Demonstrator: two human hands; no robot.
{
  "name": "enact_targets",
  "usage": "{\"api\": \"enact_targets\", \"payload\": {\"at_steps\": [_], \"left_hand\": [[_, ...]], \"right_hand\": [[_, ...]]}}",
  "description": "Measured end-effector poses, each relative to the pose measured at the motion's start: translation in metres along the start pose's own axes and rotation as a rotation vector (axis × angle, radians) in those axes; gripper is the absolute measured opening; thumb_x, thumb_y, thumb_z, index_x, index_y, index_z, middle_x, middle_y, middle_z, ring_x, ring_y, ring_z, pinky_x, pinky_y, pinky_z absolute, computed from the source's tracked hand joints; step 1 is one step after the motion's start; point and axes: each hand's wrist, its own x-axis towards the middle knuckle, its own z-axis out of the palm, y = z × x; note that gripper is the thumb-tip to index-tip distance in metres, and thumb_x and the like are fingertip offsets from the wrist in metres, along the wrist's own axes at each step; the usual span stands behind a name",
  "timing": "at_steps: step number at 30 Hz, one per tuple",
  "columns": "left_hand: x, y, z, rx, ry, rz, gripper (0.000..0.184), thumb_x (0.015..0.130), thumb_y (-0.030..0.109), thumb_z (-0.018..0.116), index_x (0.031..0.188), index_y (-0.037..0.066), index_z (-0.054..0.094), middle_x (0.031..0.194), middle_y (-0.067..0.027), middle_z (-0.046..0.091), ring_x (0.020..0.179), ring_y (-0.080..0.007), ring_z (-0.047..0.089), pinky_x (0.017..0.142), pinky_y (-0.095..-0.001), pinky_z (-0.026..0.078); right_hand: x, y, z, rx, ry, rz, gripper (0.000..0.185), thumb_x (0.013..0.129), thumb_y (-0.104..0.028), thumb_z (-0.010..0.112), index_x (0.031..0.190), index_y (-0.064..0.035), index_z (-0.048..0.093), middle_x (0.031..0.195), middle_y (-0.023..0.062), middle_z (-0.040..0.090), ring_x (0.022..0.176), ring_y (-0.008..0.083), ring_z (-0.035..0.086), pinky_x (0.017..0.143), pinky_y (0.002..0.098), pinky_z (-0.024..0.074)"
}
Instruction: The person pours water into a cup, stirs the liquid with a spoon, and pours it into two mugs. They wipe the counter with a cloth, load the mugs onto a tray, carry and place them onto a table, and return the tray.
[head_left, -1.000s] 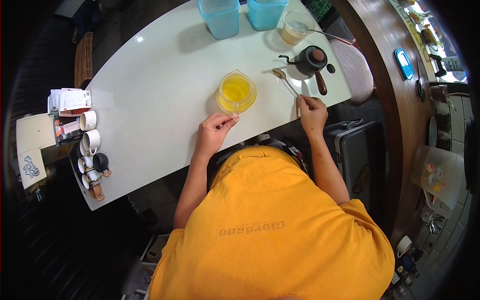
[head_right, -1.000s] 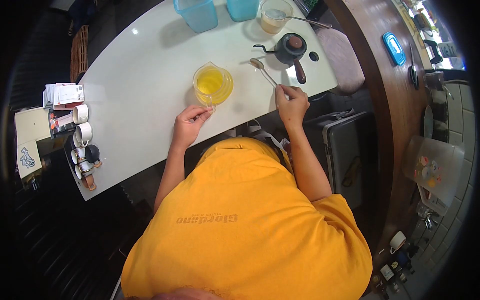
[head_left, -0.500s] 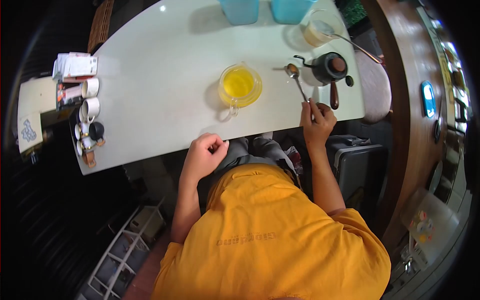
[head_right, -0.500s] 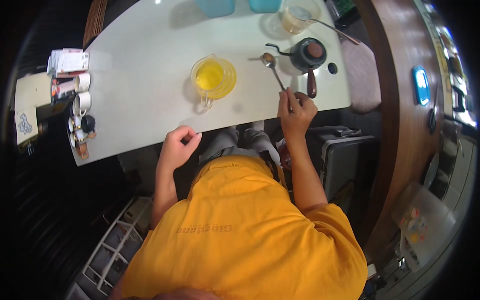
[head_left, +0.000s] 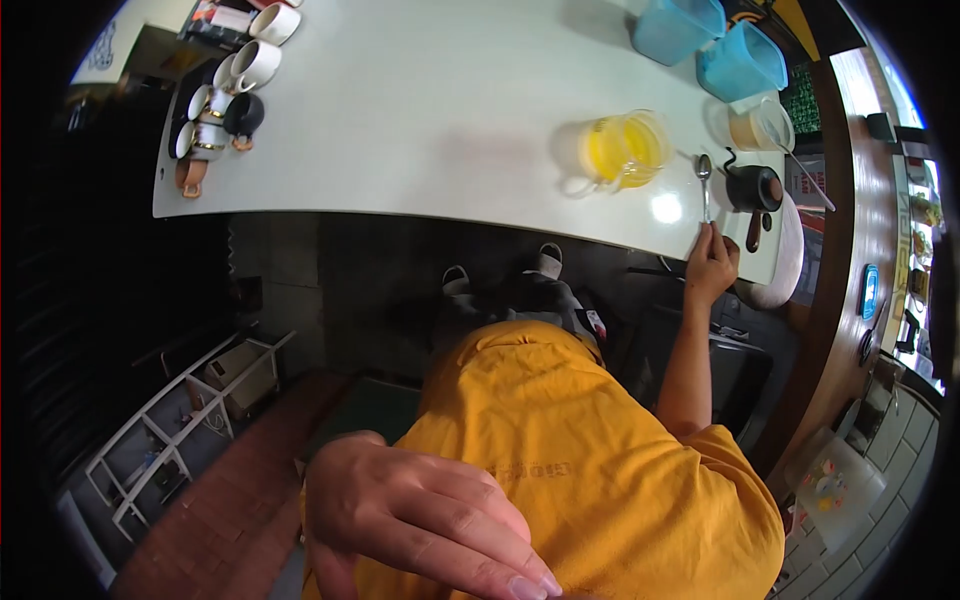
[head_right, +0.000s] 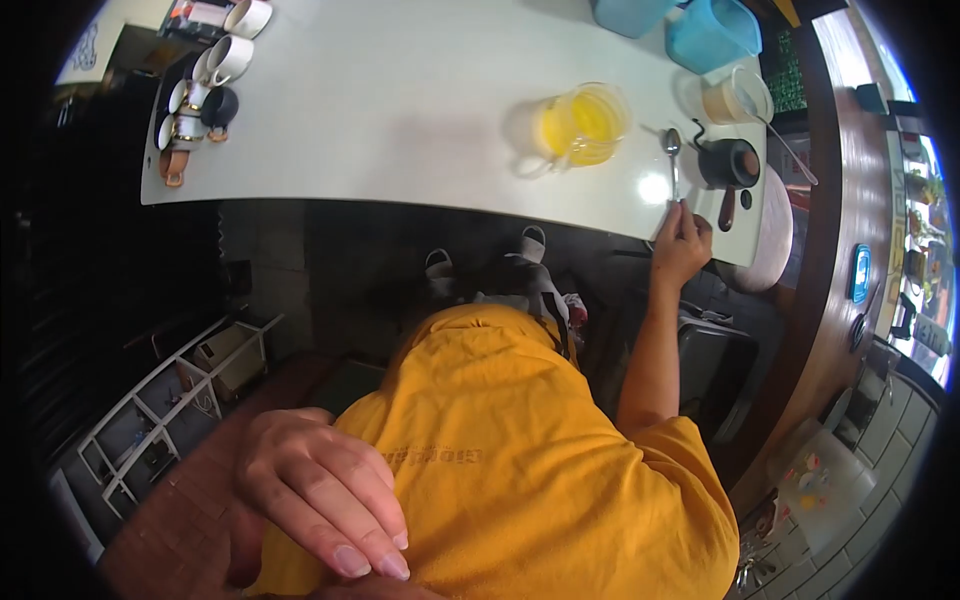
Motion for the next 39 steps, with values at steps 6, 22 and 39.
{"api": "enact_targets", "payload": {"at_steps": [6,22,39], "left_hand": [[-0.074,0.088,-0.019,-0.292,0.126,-0.233,0.043,0.087,0.039,0.066,0.102,0.000,0.069,0.101,-0.0127,0.067,0.086,-0.0259,0.063,0.074,-0.0359,0.046],[-0.130,0.141,-0.046,-0.309,0.046,0.086,0.071,0.082,0.050,0.068,0.112,-0.012,0.057,0.107,-0.0234,0.058,0.090,-0.0312,0.056,0.075,-0.0393,0.045],[0.003,0.080,-0.082,-0.176,-0.344,-0.152,0.065,0.084,0.050,0.065,0.112,-0.008,0.059,0.110,-0.0204,0.060,0.088,-0.0303,0.056,0.074,-0.0403,0.045]], "right_hand": [[-0.006,-0.047,-0.014,-0.023,0.007,0.202,0.028,0.090,-0.025,0.062,0.103,-0.0024,0.070,0.091,0.0155,0.064,0.077,0.0277,0.063,0.070,0.0358,0.0513],[-0.038,-0.198,0.019,0.211,-0.274,0.442,0.050,0.079,-0.040,0.074,0.108,-0.0008,0.064,0.081,0.0088,0.067,0.069,0.0173,0.063,0.067,0.0303,0.0497],[-0.022,-0.151,0.012,0.660,-0.099,0.853,0.029,0.084,-0.025,0.072,0.086,0.0024,0.063,0.075,0.0080,0.067,0.067,0.0096,0.063,0.058,0.0229,0.0476]]}}
